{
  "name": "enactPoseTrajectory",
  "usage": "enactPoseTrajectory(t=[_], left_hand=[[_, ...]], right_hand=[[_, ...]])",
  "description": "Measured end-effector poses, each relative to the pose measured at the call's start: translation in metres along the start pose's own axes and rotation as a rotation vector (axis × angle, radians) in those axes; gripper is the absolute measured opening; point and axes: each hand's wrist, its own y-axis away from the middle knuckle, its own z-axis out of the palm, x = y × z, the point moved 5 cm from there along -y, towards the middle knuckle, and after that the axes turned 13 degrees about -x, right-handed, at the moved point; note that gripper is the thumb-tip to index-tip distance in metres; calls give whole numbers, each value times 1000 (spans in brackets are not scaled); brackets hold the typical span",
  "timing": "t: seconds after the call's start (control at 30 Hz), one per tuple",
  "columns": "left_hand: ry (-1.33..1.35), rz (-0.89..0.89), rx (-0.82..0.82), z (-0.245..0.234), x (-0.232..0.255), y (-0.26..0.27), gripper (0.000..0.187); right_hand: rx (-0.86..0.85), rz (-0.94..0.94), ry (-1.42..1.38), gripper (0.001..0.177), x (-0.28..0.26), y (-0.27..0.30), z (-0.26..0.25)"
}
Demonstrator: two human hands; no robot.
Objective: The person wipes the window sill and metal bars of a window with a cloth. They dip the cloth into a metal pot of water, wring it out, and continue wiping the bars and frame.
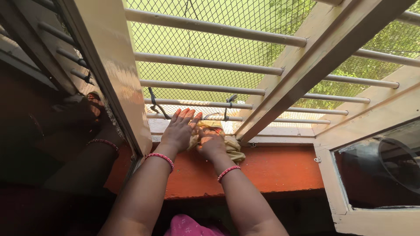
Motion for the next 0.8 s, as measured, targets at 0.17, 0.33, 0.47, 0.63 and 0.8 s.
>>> enactPoseTrajectory(t=[0.17, 0.33, 0.47, 0.63, 0.8], left_hand=[[-7, -197, 42, 25, 23, 26, 84], [462, -461, -69, 55, 17, 69, 86], [619, -655, -23, 70, -2, 86, 87], [637, -811, 204, 77, 3, 90, 90], [471, -874, -35, 86, 3, 83, 84]], right_hand=[[182, 53, 52, 67, 73, 15, 18], [325, -129, 175, 56, 34, 19, 39], [130, -493, 54, 48, -25, 15, 20], [107, -868, -12, 61, -92, -30, -11], [260, -1003, 45, 26, -93, -33, -18]])
